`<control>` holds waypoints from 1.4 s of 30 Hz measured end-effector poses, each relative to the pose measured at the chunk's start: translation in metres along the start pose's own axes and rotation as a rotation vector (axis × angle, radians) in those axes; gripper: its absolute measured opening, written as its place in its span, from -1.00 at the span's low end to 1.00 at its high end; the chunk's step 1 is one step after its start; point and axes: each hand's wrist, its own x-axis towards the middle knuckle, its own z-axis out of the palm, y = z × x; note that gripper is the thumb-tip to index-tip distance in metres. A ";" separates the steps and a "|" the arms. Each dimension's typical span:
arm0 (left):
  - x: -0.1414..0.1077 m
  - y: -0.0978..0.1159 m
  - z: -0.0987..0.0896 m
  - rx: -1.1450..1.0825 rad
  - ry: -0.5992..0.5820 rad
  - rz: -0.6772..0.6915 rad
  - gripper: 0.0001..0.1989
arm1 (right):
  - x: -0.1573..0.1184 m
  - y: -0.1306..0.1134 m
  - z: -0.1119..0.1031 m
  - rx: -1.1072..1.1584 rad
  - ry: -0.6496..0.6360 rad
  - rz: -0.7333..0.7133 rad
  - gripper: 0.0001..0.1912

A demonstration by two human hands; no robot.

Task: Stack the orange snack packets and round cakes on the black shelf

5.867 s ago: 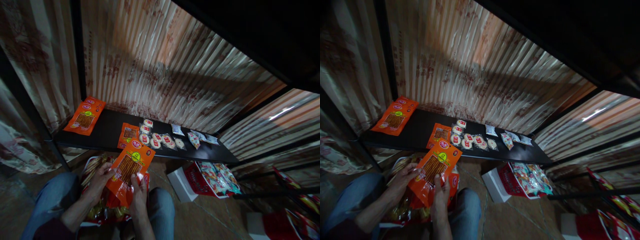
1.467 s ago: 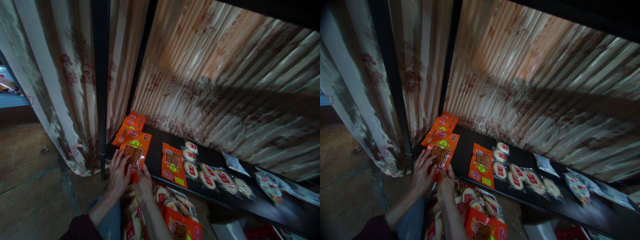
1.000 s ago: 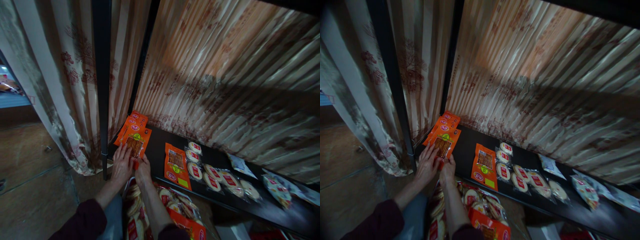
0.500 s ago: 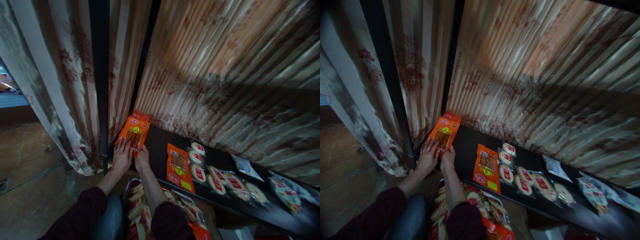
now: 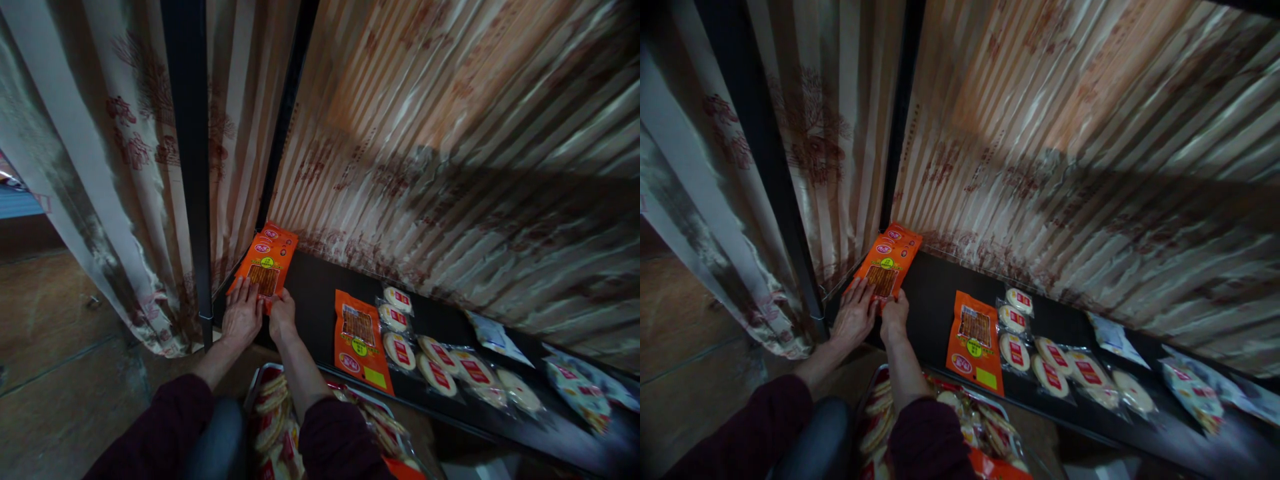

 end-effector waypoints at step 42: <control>0.005 -0.004 0.002 0.121 -0.052 0.007 -0.59 | -0.003 0.001 -0.020 -0.921 0.045 -0.395 -0.55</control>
